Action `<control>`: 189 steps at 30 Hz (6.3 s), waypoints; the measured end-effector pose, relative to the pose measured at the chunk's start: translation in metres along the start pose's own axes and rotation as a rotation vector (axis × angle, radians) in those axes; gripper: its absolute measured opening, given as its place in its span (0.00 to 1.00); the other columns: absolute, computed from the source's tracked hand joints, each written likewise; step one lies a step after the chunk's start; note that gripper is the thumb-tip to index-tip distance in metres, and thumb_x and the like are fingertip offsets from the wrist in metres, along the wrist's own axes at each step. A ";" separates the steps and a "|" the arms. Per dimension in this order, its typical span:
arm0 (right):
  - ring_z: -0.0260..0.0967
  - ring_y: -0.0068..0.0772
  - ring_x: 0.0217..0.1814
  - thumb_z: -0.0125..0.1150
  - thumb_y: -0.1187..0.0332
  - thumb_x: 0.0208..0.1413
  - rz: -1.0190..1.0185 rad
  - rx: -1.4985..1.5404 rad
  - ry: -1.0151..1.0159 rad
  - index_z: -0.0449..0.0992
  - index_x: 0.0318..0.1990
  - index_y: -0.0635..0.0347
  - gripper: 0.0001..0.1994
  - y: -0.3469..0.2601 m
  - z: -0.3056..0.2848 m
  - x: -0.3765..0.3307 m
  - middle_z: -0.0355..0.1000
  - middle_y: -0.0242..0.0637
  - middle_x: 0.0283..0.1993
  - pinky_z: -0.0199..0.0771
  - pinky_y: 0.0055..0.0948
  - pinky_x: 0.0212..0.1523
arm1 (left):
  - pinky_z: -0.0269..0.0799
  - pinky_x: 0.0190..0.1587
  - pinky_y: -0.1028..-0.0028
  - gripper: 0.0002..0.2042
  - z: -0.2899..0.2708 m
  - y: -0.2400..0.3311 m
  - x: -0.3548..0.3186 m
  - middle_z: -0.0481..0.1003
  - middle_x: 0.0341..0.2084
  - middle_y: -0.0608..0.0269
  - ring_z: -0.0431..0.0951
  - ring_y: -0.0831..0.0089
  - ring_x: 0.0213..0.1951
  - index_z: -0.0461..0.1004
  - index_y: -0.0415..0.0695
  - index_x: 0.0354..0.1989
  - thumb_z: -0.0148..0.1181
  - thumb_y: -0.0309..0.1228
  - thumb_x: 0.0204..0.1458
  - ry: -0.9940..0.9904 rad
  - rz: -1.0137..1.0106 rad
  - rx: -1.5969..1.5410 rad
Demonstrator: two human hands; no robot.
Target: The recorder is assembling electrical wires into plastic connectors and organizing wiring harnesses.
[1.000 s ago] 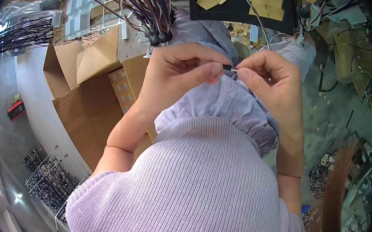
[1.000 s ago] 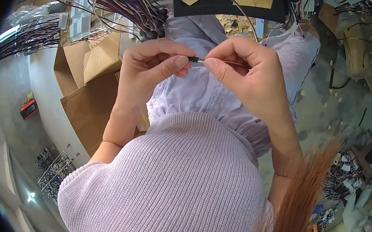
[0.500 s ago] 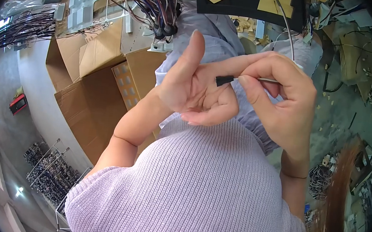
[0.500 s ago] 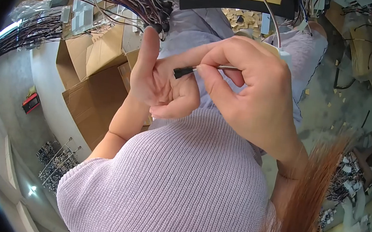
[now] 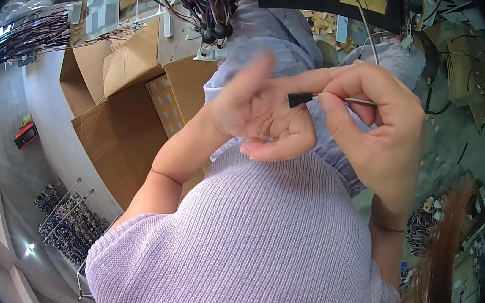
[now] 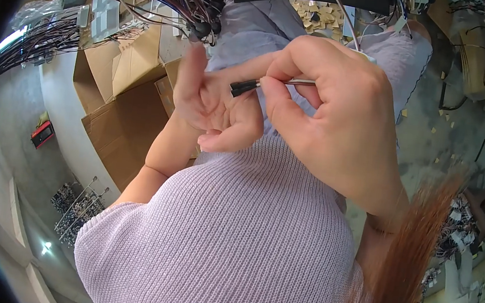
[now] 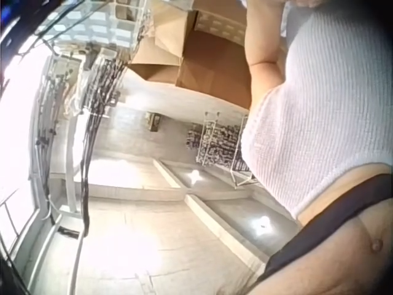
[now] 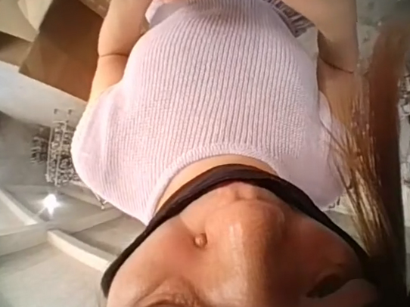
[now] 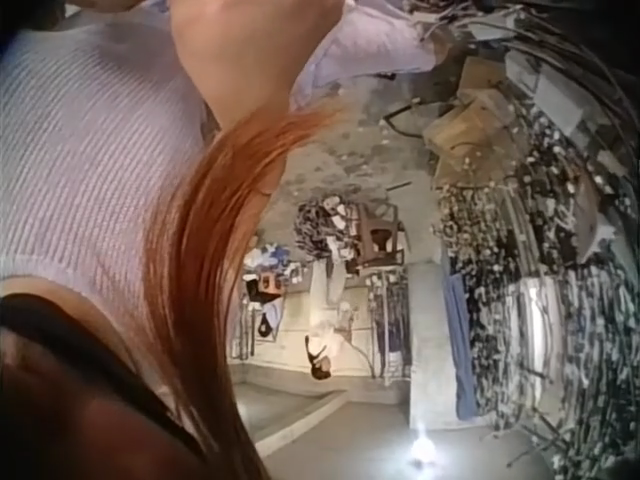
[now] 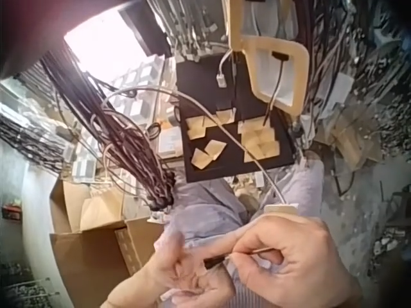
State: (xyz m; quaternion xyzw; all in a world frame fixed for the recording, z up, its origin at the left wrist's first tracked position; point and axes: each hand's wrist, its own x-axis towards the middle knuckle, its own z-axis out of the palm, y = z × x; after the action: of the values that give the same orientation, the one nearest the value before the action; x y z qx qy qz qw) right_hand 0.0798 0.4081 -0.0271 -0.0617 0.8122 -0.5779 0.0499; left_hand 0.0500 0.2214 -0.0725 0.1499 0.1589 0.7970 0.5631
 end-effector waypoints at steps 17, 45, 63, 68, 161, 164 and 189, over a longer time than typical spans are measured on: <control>0.66 0.13 0.29 0.62 0.78 0.51 0.110 0.160 0.094 0.75 0.31 0.66 0.02 0.024 -0.023 0.001 0.68 0.27 0.28 0.65 0.14 0.30 | 0.61 0.10 0.86 0.28 -0.003 0.021 -0.007 0.65 0.04 0.66 0.63 0.80 0.05 0.50 0.22 0.62 0.29 0.30 0.55 0.262 0.034 0.032; 0.68 0.20 0.31 0.53 0.67 0.60 -0.295 -0.116 0.333 0.74 0.36 0.63 0.08 0.133 -0.036 0.210 0.71 0.30 0.29 0.68 0.19 0.34 | 0.67 0.51 0.67 0.06 -0.118 0.094 0.070 0.68 0.50 0.49 0.70 0.54 0.50 0.77 0.39 0.28 0.63 0.27 0.42 0.768 0.386 2.008; 0.71 0.44 0.39 0.53 0.68 0.55 -0.326 -0.615 0.043 0.73 0.35 0.65 0.09 0.148 -0.041 0.267 0.71 0.46 0.36 0.70 0.35 0.42 | 0.65 0.56 0.66 0.05 -0.131 0.105 0.070 0.71 0.47 0.50 0.64 0.55 0.59 0.78 0.40 0.28 0.63 0.25 0.42 0.714 0.259 1.945; 0.71 0.29 0.30 0.52 0.63 0.58 -0.327 -0.344 0.034 0.73 0.36 0.63 0.11 0.160 -0.057 0.247 0.72 0.38 0.27 0.69 0.29 0.35 | 0.65 0.55 0.65 0.05 -0.114 0.100 0.073 0.67 0.53 0.50 0.68 0.53 0.55 0.77 0.40 0.28 0.62 0.25 0.42 0.790 0.228 1.895; 0.69 0.25 0.28 0.70 0.78 0.39 -0.229 -0.175 0.230 0.77 0.46 0.56 0.21 0.044 0.027 0.004 0.68 0.32 0.46 0.70 0.22 0.27 | 0.64 0.25 0.84 0.12 0.001 0.008 0.007 0.69 0.28 0.67 0.64 0.83 0.22 0.77 0.41 0.36 0.62 0.15 0.41 0.773 0.492 1.668; 0.74 0.36 0.34 0.67 0.73 0.44 -0.249 -0.254 0.178 0.76 0.47 0.56 0.18 0.049 0.029 0.006 0.70 0.33 0.45 0.75 0.30 0.34 | 0.65 0.25 0.82 0.12 0.000 0.006 0.007 0.69 0.28 0.66 0.65 0.81 0.23 0.77 0.41 0.35 0.63 0.14 0.41 0.762 0.513 1.693; 0.65 0.23 0.37 0.63 0.49 0.50 -0.333 -0.052 0.175 0.74 0.45 0.62 0.25 0.036 0.037 -0.001 0.67 0.32 0.36 0.65 0.22 0.34 | 0.67 0.48 0.77 0.14 -0.013 0.000 -0.011 0.75 0.40 0.61 0.73 0.76 0.44 0.68 0.39 0.49 0.50 0.30 0.56 0.561 -0.031 0.500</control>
State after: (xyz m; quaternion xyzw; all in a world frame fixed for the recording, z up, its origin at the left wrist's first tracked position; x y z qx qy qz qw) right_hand 0.0845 0.3851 -0.0736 -0.1460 0.8067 -0.5602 -0.1187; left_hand 0.0482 0.2103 -0.0845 0.0562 0.4991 0.7349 0.4557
